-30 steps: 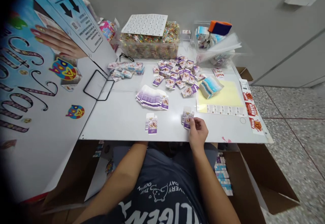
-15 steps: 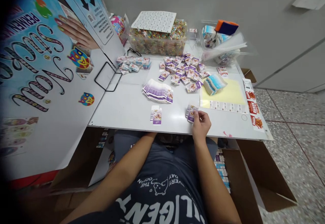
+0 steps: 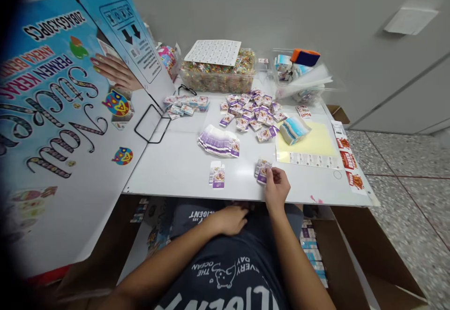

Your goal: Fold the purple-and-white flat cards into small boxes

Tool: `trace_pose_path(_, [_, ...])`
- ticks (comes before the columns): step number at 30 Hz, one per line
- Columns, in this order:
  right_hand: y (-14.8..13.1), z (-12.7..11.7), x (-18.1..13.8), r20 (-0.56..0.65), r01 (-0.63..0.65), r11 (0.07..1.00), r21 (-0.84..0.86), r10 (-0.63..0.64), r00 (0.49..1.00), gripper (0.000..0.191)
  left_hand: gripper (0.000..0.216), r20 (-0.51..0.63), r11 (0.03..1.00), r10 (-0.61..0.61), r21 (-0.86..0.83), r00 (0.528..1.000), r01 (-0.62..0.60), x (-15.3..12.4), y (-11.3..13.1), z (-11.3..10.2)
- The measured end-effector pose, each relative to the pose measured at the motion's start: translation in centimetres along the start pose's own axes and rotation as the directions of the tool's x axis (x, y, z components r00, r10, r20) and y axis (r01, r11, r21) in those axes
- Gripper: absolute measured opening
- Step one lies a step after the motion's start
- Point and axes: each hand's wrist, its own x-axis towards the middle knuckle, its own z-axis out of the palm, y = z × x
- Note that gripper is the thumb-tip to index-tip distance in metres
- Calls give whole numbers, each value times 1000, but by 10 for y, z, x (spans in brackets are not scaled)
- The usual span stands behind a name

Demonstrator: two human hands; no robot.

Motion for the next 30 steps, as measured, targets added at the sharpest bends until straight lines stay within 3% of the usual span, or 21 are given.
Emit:
trace_pose_path(1, [0, -1, 0, -3, -7, 1000, 2, 7, 1000, 34, 32, 15, 1000, 26, -12, 1000, -25, -10, 8, -5])
trace_pose_path(3, [-1, -3, 0, -10, -24, 1000, 2, 24, 1000, 35, 33, 40, 928, 308, -235, 950, -291, -31, 22, -20])
trace_pose_path(5, [-3, -6, -2, -17, -44, 999, 3, 44, 999, 35, 32, -21, 821, 371, -459, 928, -339, -44, 29, -41])
trace_pose_path(6, [-5, -7, -4, -17, -53, 999, 4, 53, 998, 36, 36, -138, 808, 287, -497, 948, -317, -45, 28, -52])
trace_pose_path(7, [-8, -8, -7, -16, -61, 998, 4, 61, 998, 36, 40, -304, 817, 128, -508, 944, -274, -41, 26, -62])
trace_pose_path(8, [-11, -9, -10, -4, -67, 998, 12, 67, 998, 36, 43, -440, 831, -36, -512, 897, -218, -34, 21, -70])
trace_pose_path(9, [-15, -8, -14, 21, -75, 997, 30, 74, 997, 37, 46, -503, 830, -148, -532, 851, -170, -23, 16, -75])
trace_pose_path(10, [-19, -7, -18, 59, -83, 995, 57, 79, 995, 38, 50, -513, 807, -194, -569, 836, -161, -11, 11, -77])
trace_pose_path(12, [-27, -3, -24, 166, -110, 987, 118, 89, 982, 40, 64, -426, 683, -160, -699, 890, -211, 17, 4, -73])
trace_pose_path(14, [-31, 4, -26, 254, -110, 988, 112, 79, 964, 37, 85, -360, 438, -97, -853, 928, -285, 45, 3, -64])
trace_pose_path(16, [-32, 12, -21, 290, -22, 1000, 1, 21, 957, 29, 93, -378, 204, -170, -917, 910, -343, 68, 7, -56])
trace_pose_path(17, [-32, 16, -17, 298, 65, 994, -86, -36, 954, 26, 90, -398, 159, -248, -916, 883, -368, 78, 8, -56])
trace_pose_path(19, [-31, 23, -6, 311, 283, 922, -265, -196, 930, 23, 84, -412, 168, -301, -910, 860, -378, 92, 10, -63])
trace_pose_path(21, [-32, 29, 7, 358, 458, 808, -369, -331, 873, 28, 80, -424, 222, -235, -899, 875, -377, 98, 6, -80])
trace_pose_path(23, [-35, 31, 20, 455, 555, 754, -352, -380, 805, 39, 76, -395, 232, -137, -905, 909, -358, 99, -2, -97])
trace_pose_path(26, [-44, 30, 34, 604, 580, 780, -234, -350, 715, 47, 76, -353, 208, 27, -913, 935, -350, 94, -14, -114])
trace_pose_path(30, [-51, 26, 40, 711, 508, 849, -147, -266, 651, 30, 71, -286, 219, 148, -924, 947, -313, 84, -23, -120])
